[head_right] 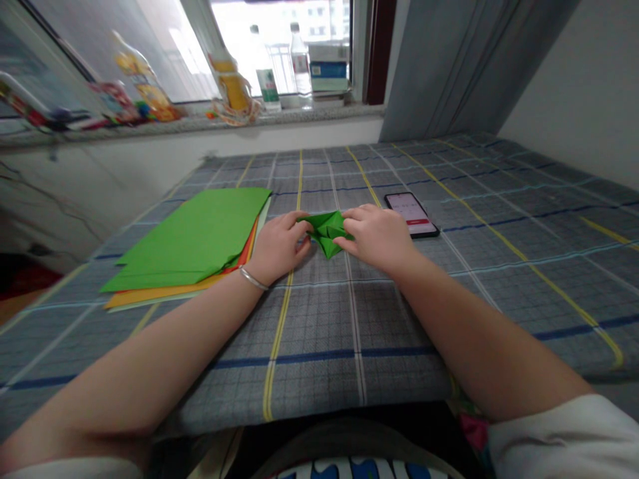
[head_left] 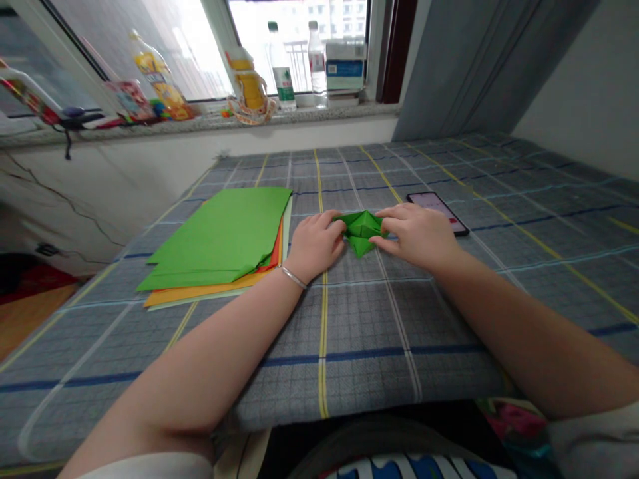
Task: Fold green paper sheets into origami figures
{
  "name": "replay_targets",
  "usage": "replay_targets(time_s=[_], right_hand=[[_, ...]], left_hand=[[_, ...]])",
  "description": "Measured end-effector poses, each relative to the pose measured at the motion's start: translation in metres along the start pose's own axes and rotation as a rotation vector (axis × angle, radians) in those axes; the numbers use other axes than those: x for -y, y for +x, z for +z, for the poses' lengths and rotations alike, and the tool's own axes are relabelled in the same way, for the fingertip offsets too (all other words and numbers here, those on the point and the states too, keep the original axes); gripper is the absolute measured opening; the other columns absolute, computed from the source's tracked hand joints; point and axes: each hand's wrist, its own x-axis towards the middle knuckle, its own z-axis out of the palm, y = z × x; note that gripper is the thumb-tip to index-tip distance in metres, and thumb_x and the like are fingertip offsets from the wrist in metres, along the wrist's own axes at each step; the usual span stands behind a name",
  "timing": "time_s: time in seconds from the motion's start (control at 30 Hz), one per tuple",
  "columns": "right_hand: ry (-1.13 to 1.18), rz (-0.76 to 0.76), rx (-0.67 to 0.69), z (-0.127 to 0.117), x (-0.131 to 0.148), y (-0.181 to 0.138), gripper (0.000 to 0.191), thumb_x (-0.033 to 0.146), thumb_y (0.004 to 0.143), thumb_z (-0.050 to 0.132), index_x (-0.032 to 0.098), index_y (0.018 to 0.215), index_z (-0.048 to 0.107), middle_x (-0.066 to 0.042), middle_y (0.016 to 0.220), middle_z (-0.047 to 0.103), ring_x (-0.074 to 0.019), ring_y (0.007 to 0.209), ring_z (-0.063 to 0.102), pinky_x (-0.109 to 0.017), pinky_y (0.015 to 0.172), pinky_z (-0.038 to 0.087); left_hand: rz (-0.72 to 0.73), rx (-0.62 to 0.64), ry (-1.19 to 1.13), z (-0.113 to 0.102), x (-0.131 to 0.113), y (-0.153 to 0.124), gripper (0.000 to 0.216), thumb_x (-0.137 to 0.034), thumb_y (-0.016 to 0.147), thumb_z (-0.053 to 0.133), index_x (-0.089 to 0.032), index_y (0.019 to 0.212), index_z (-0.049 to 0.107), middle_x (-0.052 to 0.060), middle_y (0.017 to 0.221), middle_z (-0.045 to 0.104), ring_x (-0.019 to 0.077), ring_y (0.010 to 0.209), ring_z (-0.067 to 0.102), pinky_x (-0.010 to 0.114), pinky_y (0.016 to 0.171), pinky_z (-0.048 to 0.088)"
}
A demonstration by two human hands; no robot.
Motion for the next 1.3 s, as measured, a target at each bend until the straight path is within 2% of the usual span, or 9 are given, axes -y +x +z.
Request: replay_targets(time_s=[0.2,0.5,0.67,0.8,0.87,0.97,1.1,1.2,1.3], right_hand=[[0.01,0.11,-0.002,0.0,-0.005,-0.001,0.033,0.048,0.088,0.056,0.022,0.073,0.07,-0.004,0.107,0.074,-0.023,0.089,0.066,-0.034,0.063,0.04],[-0.126,0.322,0.015,0.001,-0.009,-0.001,0.036,0.038,0.089,0.046,0.021,0.065,0.067,-0.005,0.067,0.069,-0.0167,0.056,0.055,-0.032,0.047,0.019],[-0.073,0.423,0.023,0.002,-0.016,-0.002,0.034,0.039,0.087,0.049,0.023,0.062,0.065,-0.005,0.064,0.067,-0.0175,0.054,0.054,-0.032,0.047,0.021],[-0.006,0.481,0.037,0.004,-0.022,-0.003,0.034,0.044,0.085,0.053,0.024,0.06,0.065,-0.004,0.061,0.065,-0.0201,0.058,0.057,-0.033,0.051,0.03],[0.039,0.428,0.022,0.004,-0.024,-0.003,0.027,0.04,0.084,0.057,0.024,0.064,0.067,-0.005,0.07,0.07,-0.0226,0.068,0.062,-0.035,0.057,0.038],[0.12,0.169,-0.009,0.004,-0.023,-0.001,0.012,0.028,0.082,0.061,0.025,0.081,0.072,-0.005,0.098,0.074,-0.0264,0.095,0.064,-0.04,0.079,0.045],[0.093,-0.117,0.026,0.0,-0.012,0.003,0.026,0.021,0.081,0.062,0.024,0.106,0.07,-0.005,0.107,0.073,-0.0267,0.107,0.06,-0.042,0.094,0.04],[-0.003,-0.168,0.09,-0.004,0.002,0.004,0.022,0.024,0.083,0.062,0.021,0.103,0.07,-0.008,0.101,0.073,-0.0276,0.099,0.061,-0.042,0.088,0.039],[-0.072,-0.1,0.104,-0.006,0.014,0.004,0.016,0.028,0.087,0.059,0.02,0.094,0.071,-0.009,0.094,0.074,-0.0279,0.091,0.06,-0.043,0.083,0.037]], left_hand=[[-0.019,0.003,-0.007,0.003,0.004,0.0,0.015,-0.021,0.085,0.054,-0.019,0.095,0.064,0.008,0.102,0.066,0.0258,0.094,0.061,0.039,0.082,0.047],[-0.106,0.02,-0.107,0.007,0.011,-0.002,0.016,-0.024,0.087,0.053,-0.02,0.098,0.064,0.007,0.091,0.067,0.0241,0.086,0.062,0.036,0.077,0.048],[-0.152,0.031,-0.204,0.011,0.011,-0.003,0.017,-0.022,0.091,0.047,-0.019,0.102,0.059,0.008,0.097,0.067,0.0227,0.089,0.062,0.034,0.077,0.049],[-0.139,0.026,-0.244,0.014,0.014,-0.003,0.016,-0.021,0.092,0.045,-0.019,0.103,0.057,0.007,0.096,0.065,0.0213,0.088,0.062,0.033,0.078,0.05],[-0.095,0.025,-0.269,0.014,0.013,-0.003,0.017,-0.021,0.092,0.044,-0.02,0.105,0.056,0.007,0.098,0.064,0.0199,0.089,0.063,0.032,0.079,0.05],[-0.05,0.063,-0.284,0.009,0.006,-0.003,0.02,-0.02,0.094,0.042,-0.02,0.108,0.055,0.007,0.105,0.064,0.0182,0.084,0.065,0.03,0.075,0.052],[-0.02,0.069,-0.287,0.002,-0.01,-0.004,0.021,-0.018,0.093,0.043,-0.022,0.111,0.053,0.008,0.132,0.058,0.0182,0.089,0.068,0.03,0.073,0.053],[0.016,0.026,-0.26,0.0,-0.02,-0.005,0.023,-0.018,0.094,0.043,-0.022,0.114,0.052,0.008,0.141,0.052,0.0184,0.098,0.067,0.027,0.073,0.054],[0.056,0.005,-0.232,-0.002,-0.025,-0.005,0.025,-0.018,0.094,0.043,-0.021,0.117,0.051,0.008,0.135,0.056,0.0187,0.098,0.067,0.028,0.075,0.055]])
